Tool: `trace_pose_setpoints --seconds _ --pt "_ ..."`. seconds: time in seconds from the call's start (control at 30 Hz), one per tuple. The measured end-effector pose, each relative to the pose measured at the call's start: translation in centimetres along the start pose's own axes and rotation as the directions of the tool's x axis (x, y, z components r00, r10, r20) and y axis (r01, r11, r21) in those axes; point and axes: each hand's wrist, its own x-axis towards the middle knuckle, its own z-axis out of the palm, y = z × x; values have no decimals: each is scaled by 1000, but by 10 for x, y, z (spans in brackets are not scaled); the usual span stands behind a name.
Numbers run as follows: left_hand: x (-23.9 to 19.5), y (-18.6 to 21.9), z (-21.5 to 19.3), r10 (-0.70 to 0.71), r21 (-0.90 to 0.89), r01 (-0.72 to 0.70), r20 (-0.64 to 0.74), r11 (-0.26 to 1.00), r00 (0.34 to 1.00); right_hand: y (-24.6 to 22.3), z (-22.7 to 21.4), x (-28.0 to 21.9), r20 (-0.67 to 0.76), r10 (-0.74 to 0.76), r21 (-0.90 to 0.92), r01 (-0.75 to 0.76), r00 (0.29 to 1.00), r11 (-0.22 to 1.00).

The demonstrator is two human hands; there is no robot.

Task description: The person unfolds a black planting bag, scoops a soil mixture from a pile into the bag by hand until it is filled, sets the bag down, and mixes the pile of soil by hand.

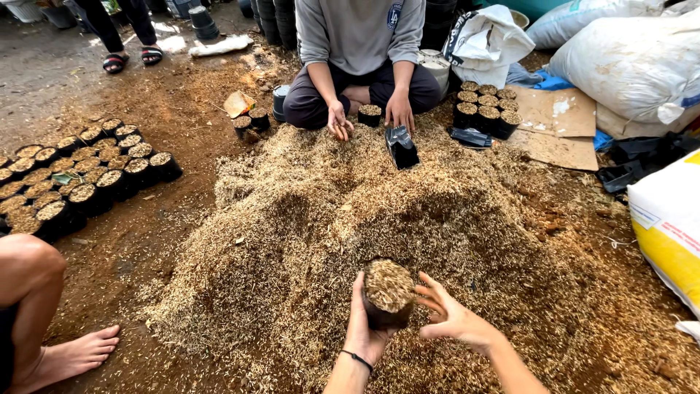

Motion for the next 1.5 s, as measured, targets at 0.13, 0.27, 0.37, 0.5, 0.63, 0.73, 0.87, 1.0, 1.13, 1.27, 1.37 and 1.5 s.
trace_pose_setpoints --seconds 0.13,0.27,0.37,0.5,0.63,0.73,0.87,1.0,1.13,1.27,1.37,1.5 --pt "5 2 -11 50 -128 -49 8 991 999 72 -20 -7 -22 644 -632 -510 765 584" --pt "8 -1 -11 -6 -220 -7 -59 975 998 49 -27 -5 -108 603 -651 -514 790 558" --pt "4 3 -7 68 -46 -71 -67 996 995 -7 -26 -10 7 201 -452 -176 980 875" --pt "-6 4 4 59 153 -71 78 986 995 -37 32 -12 -106 -205 -282 169 973 945" --pt "-19 -4 8 5 200 -59 262 978 965 -24 55 -9 -259 -222 45 241 940 970" --pt "-18 0 4 -46 264 -26 263 964 964 -20 48 -18 -371 -330 -80 324 868 943" --pt "-6 1 0 -109 212 48 284 976 953 -19 57 -13 -351 -229 -5 243 908 970" --pt "-14 -4 6 -130 190 112 85 975 988 -11 60 -16 -360 -356 -49 364 862 930" --pt "-17 -1 14 -196 230 168 107 959 975 -9 66 -12 -433 -380 57 445 817 894" --pt "-16 -4 9 -177 139 167 64 976 982 -15 65 -10 -384 -357 63 410 851 910" --pt "-10 -6 8 -147 170 144 2 975 989 -19 63 -16 -395 -373 -5 404 840 915" --pt "-10 -8 21 -103 117 97 40 988 994 -34 70 -25 -358 -361 -183 314 861 932"
